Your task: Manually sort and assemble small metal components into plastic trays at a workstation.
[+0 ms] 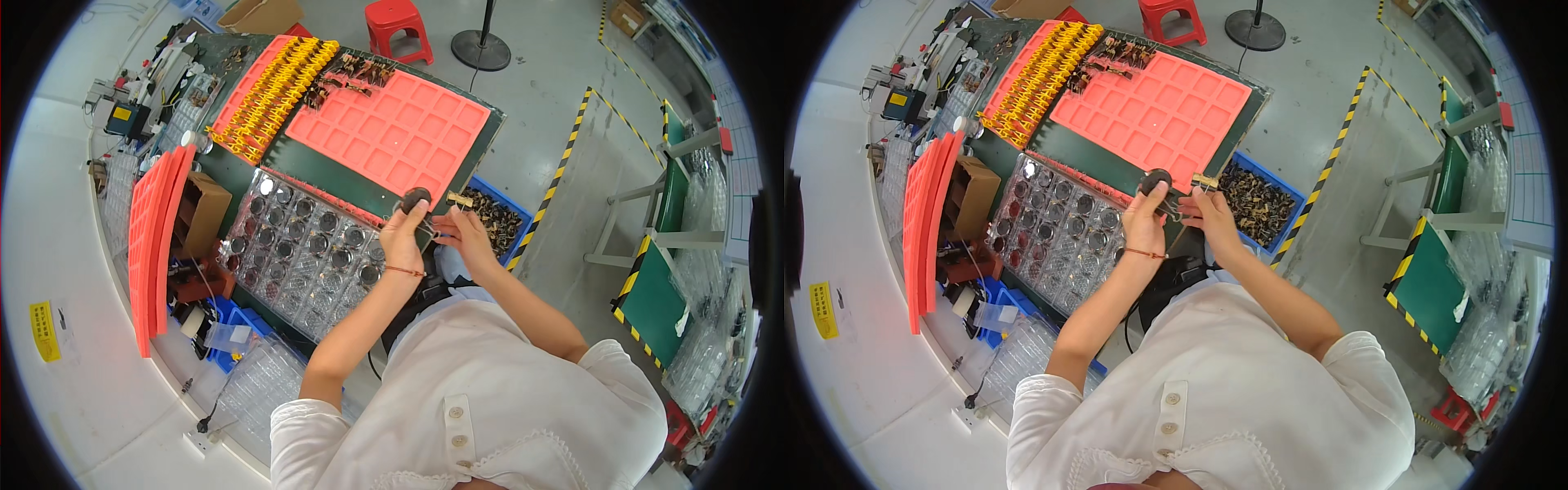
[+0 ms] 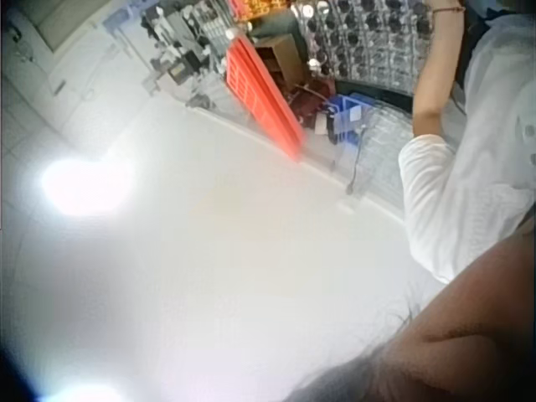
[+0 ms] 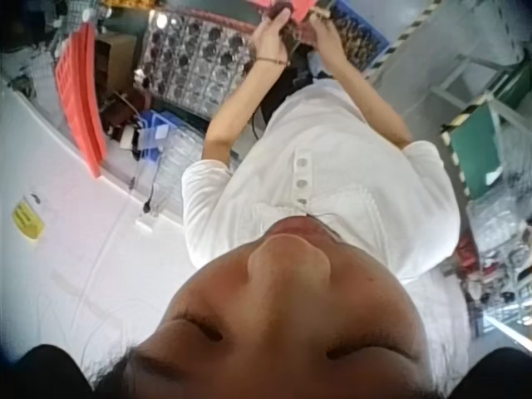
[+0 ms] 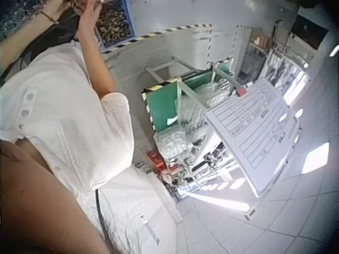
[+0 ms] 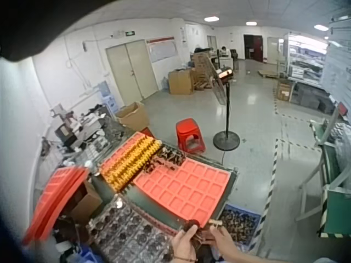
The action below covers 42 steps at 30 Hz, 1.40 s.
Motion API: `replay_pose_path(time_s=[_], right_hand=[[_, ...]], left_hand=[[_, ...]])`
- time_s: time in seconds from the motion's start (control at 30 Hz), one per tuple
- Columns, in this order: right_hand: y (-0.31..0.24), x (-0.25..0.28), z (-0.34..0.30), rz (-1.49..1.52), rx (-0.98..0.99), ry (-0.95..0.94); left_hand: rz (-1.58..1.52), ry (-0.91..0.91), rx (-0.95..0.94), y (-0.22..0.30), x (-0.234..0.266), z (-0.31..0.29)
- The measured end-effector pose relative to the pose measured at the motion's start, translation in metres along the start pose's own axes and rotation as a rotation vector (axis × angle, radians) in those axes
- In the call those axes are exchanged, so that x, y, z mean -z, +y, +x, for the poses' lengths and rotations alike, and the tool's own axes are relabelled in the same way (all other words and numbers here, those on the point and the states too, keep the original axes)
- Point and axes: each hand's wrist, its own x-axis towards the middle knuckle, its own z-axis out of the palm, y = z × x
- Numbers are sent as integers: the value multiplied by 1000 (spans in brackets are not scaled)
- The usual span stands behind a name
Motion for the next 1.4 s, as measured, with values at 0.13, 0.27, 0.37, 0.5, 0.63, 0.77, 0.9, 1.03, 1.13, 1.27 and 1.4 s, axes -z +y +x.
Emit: replay_pose_path(time_s=[0.13, 0.27, 0.37, 0.5, 0.63, 0.77, 0.9, 1.03, 1.13, 1.27, 1.4], right_hand=[[12, -30, 9, 306, 13, 182], [27, -18, 32, 153, 44, 295], [28, -9, 34, -59, 166, 303], [35, 60, 56, -179, 28, 402], [45, 128, 78, 63, -236, 355], [70, 193, 102, 237, -584, 305], [108, 230, 109, 93, -531, 417], [127, 282, 125, -26, -604, 545], [124, 282, 126, -126, -564, 557], [111, 262, 123, -310, -513, 486], [107, 267, 125, -319, -482, 512]], left_hand=[[37, -45, 40, -13, -5, -15], [42, -46, 47, -11, -4, -21], [-164, 19, 15, -3, 13, -15], [-84, 128, -26, 22, 65, -2], [25, 390, -45, 52, 137, -7], [202, 524, -67, 85, 209, -9], [568, 542, -157, 120, 277, -9], [1418, 631, -98, 161, 319, -7], [1786, 513, -181, 170, 322, -10], [1875, 310, -357, 167, 344, -20], [1817, 251, 15, 167, 313, -14]])
